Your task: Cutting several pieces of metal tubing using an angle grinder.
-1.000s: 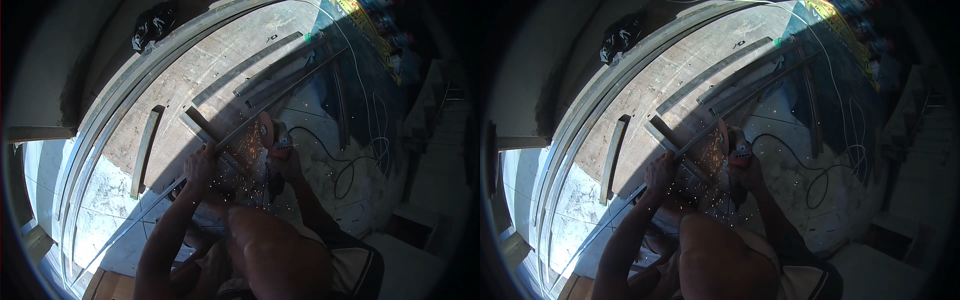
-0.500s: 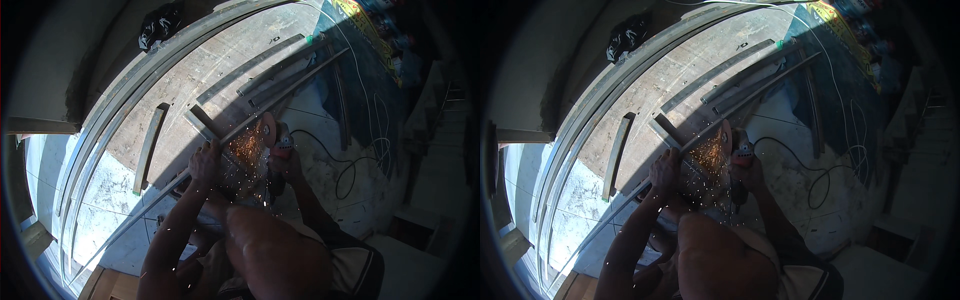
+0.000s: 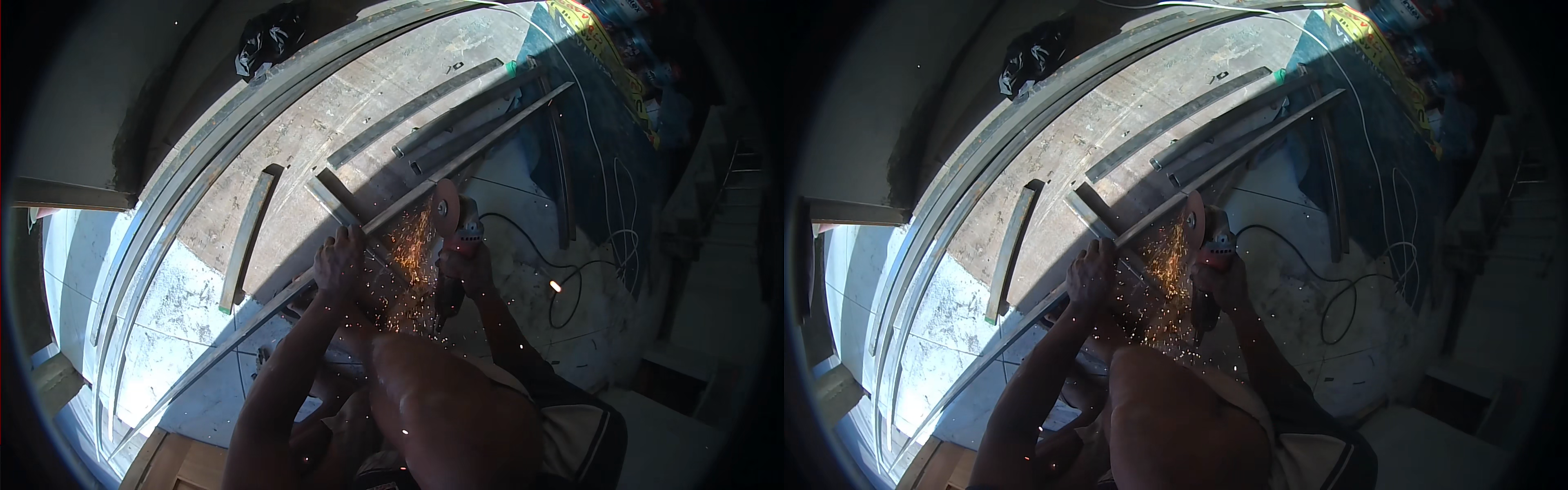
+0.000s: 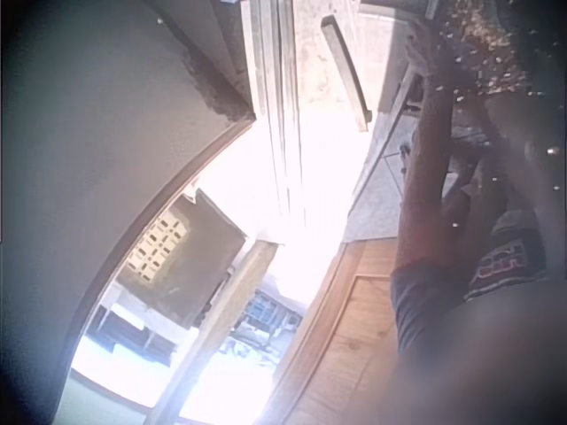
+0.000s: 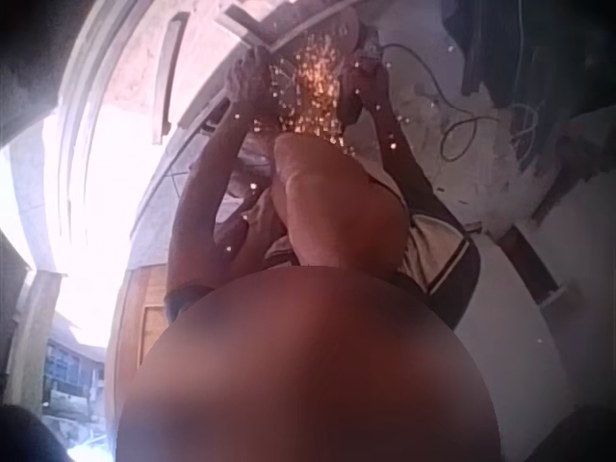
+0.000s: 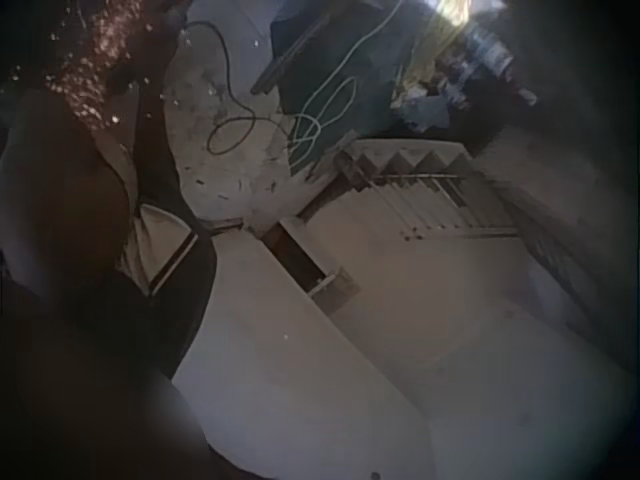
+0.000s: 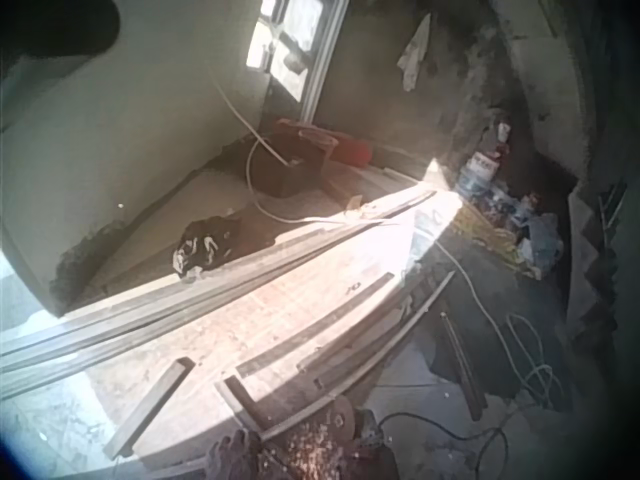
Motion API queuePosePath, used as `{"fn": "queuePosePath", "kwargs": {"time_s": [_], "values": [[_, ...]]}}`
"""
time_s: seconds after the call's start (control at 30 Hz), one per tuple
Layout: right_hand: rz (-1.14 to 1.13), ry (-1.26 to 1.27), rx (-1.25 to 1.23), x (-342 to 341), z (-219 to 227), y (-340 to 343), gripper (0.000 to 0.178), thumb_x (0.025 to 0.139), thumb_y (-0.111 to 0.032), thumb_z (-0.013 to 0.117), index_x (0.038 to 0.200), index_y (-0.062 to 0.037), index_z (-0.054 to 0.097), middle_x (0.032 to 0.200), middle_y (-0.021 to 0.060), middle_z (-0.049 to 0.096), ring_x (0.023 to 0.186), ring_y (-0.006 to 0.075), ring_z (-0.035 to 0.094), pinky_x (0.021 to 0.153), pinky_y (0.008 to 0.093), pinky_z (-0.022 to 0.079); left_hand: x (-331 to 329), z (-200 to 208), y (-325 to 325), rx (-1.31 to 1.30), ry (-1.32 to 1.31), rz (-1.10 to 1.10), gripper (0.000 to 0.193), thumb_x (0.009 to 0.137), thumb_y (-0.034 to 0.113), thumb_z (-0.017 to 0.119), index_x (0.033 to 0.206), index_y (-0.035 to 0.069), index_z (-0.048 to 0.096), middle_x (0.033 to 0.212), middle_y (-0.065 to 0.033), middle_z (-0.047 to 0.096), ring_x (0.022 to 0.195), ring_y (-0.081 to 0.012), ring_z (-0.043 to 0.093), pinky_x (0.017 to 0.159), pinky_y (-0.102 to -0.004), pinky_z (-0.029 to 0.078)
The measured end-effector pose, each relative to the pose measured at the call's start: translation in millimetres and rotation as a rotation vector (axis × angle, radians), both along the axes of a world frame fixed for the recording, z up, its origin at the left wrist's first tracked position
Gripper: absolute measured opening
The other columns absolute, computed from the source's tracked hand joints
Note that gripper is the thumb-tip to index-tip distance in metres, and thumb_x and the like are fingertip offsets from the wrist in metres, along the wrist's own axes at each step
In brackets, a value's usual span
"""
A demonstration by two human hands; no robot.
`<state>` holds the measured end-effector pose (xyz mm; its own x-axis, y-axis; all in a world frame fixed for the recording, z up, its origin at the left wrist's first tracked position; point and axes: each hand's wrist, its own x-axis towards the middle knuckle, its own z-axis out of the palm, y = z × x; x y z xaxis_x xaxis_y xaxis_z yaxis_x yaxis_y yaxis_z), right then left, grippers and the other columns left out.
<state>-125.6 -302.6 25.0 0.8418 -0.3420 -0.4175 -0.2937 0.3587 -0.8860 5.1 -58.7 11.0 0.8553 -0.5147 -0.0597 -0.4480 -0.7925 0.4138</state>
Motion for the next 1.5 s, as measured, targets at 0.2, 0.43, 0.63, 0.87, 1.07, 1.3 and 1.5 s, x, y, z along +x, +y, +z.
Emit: {"fn": "queuePosePath", "kwargs": {"time_s": [0.2,0.43,0.63,0.87,1.07,1.3,1.5], "values": [[-0.005,0.013,-0.003,2.7,-0.6,4.8,0.024,0.082,-0.001,0.071,0.103,-0.0026,0.061,0.081,0.0035,0.064,0.062,0.0090,0.057,0.052,0.0257,0.044,-0.2,2.7,-0.6,0.038,0.017,0.013,0.016,0.095,0.024,0.056,0.101,0.010,0.053,0.094,-0.0111,0.061,0.086,-0.0319,0.067,0.072,-0.0462,0.055],[-0.031,0.062,-0.155,7.1,1.1,12.5,0.020,0.081,-0.004,0.072,0.097,-0.0036,0.060,0.079,0.0014,0.061,0.062,0.0113,0.059,0.054,0.0272,0.047,0.6,2.1,0.0,-0.020,0.020,0.020,0.017,0.094,0.024,0.059,0.099,0.009,0.052,0.094,-0.0146,0.063,0.085,-0.0363,0.068,0.070,-0.0496,0.055],[-0.014,0.052,-0.219,7.3,0.5,11.0,0.021,0.080,-0.006,0.072,0.099,-0.0021,0.062,0.084,0.0038,0.065,0.067,0.0138,0.064,0.059,0.0279,0.050,1.0,1.8,-0.4,-0.013,0.047,0.033,0.019,0.095,0.026,0.060,0.100,0.009,0.053,0.095,-0.0145,0.063,0.086,-0.0366,0.068,0.071,-0.0502,0.055],[-0.107,0.052,-0.274,14.9,-8.5,11.1,0.021,0.080,-0.006,0.074,0.097,-0.0031,0.062,0.078,0.0007,0.063,0.061,0.0075,0.055,0.054,0.0269,0.044,-0.7,-4.3,0.6,-0.009,0.003,0.033,0.023,0.096,0.030,0.060,0.099,0.008,0.054,0.097,-0.0143,0.063,0.086,-0.0357,0.068,0.071,-0.0492,0.056],[-0.024,0.019,-0.068,13.3,-12.7,4.7,0.027,0.081,0.000,0.071,0.104,-0.0028,0.057,0.082,0.0035,0.060,0.067,0.0158,0.063,0.063,0.0319,0.056,0.5,-4.1,1.6,0.028,-0.007,0.015,0.021,0.095,0.028,0.059,0.099,0.008,0.053,0.093,-0.0141,0.064,0.085,-0.0350,0.069,0.070,-0.0483,0.056],[-0.001,0.017,0.043,5.5,-10.6,6.0,0.028,0.081,0.002,0.069,0.105,-0.0038,0.056,0.082,0.0021,0.057,0.063,0.0106,0.056,0.056,0.0286,0.049,3.4,0.5,2.3,-0.035,0.049,-0.007,0.021,0.096,0.027,0.058,0.099,0.008,0.052,0.093,-0.0156,0.065,0.085,-0.0365,0.069,0.071,-0.0495,0.056],[-0.034,0.114,-0.138,18.0,-12.5,3.7,0.029,0.080,0.000,0.070,0.106,-0.0039,0.057,0.084,0.0016,0.059,0.065,0.0113,0.058,0.058,0.0290,0.050,6.6,8.3,2.6,-0.023,0.102,0.008,0.023,0.097,0.030,0.057,0.099,0.008,0.052,0.096,-0.0179,0.066,0.085,-0.0412,0.069,0.069,-0.0521,0.056]]}}
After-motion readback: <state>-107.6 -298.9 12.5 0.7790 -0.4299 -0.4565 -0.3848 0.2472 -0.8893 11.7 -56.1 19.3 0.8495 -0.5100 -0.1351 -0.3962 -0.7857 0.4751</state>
